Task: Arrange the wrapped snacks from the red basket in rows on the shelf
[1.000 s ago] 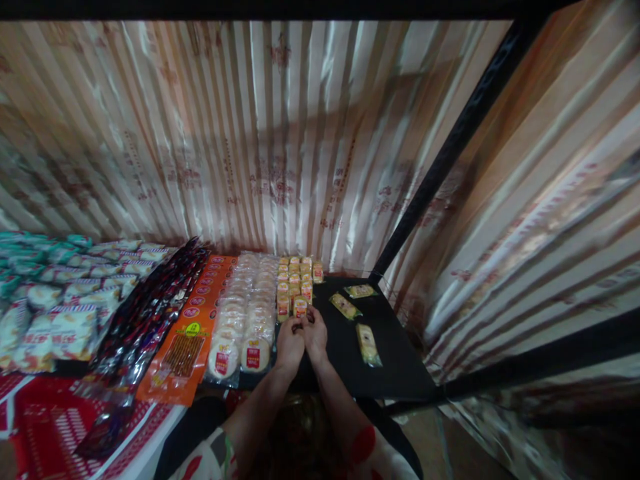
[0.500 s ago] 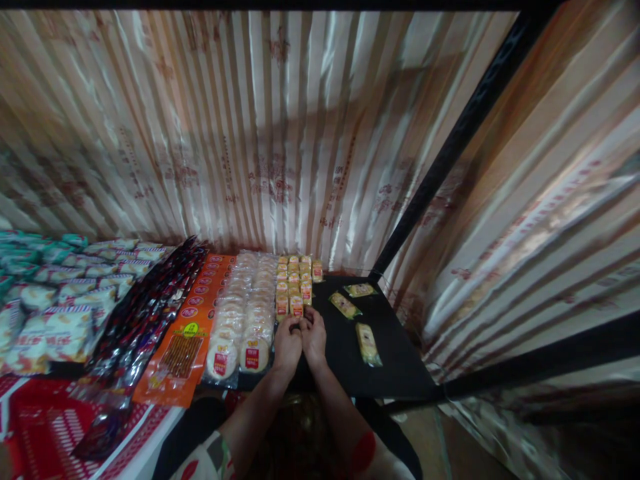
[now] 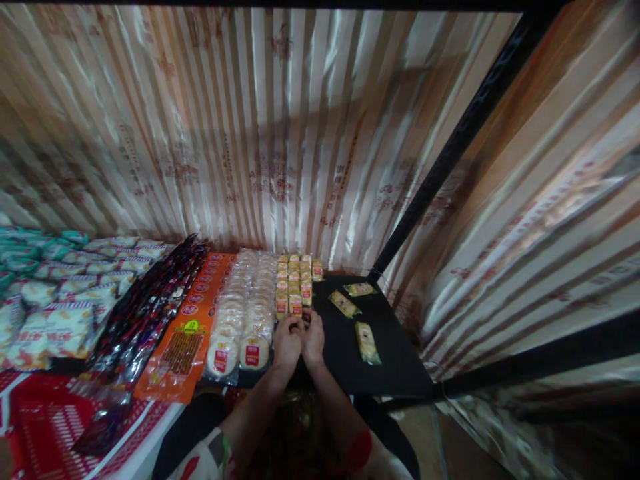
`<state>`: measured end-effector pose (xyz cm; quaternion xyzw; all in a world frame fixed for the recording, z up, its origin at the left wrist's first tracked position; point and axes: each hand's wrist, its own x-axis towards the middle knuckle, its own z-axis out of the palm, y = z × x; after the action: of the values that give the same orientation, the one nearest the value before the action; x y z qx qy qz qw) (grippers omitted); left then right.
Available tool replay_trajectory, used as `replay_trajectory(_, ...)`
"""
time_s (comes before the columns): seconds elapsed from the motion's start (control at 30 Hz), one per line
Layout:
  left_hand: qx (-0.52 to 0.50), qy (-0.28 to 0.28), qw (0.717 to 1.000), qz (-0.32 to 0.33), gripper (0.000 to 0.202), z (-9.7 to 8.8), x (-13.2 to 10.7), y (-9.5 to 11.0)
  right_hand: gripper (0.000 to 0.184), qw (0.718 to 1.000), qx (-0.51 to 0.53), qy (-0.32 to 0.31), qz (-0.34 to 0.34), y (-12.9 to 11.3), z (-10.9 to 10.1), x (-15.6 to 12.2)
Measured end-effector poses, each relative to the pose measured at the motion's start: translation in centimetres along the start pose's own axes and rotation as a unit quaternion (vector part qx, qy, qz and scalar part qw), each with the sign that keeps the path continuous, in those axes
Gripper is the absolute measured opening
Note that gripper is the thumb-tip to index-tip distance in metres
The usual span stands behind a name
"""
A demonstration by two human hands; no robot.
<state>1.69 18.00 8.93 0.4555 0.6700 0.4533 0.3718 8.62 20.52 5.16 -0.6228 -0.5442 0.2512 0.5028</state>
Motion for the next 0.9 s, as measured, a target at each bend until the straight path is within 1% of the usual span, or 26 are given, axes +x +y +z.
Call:
replay_trajectory(0.13,0.026,-0.001,1.000,0.003,0.029,-0.1,-0.7,-0.2,0.036,1.000,-0.021,0.022,-0.001,0.3,-0.3,-0.8)
replay_trajectory(0.3,0.046,-0.019,0.999,-0.009,0.027,-0.3,-2.3,-0.7,0.032,0.999,-0.037,0.015,-0.010,0.0,-1.2,-2.8)
replay_trajectory(0.43,0.039,-0.042,0.998,-0.016,0.022,-0.8,-4.2,-1.2,0.031,0.999,-0.037,0.002,-0.022,-0.7,-2.2,-5.2)
replay_trajectory(0.57,0.057,-0.055,0.997,0.021,0.021,-1.9,-6.9,-2.1,0.030,0.999,-0.031,-0.007,-0.037,-1.0,-3.2,-8.5)
replay_trajectory(0.67,0.075,-0.051,0.993,0.069,0.023,-2.6,-9.3,-3.4,0.028,0.998,-0.017,-0.011,-0.056,-0.4,-3.9,-11.5)
replay_trajectory(0.73,0.085,-0.058,0.991,0.087,0.024,-2.8,-10.8,-4.8,0.027,0.997,-0.013,-0.016,-0.070,0.6,-4.2,-13.5)
replay_trajectory(0.8,0.098,-0.065,0.990,0.077,0.024,-2.9,-12.0,-6.2,0.028,0.998,-0.020,-0.019,-0.061,1.8,-4.3,-15.2)
replay_trajectory(0.83,0.103,-0.074,0.990,0.066,0.023,-3.0,-12.5,-6.9,0.028,0.997,-0.026,-0.035,-0.057,2.5,-4.3,-15.9)
replay_trajectory(0.9,0.101,-0.109,0.988,0.039,0.025,-3.0,-13.0,-8.1,0.029,0.997,-0.049,-0.055,-0.036,3.9,-4.1,-16.9)
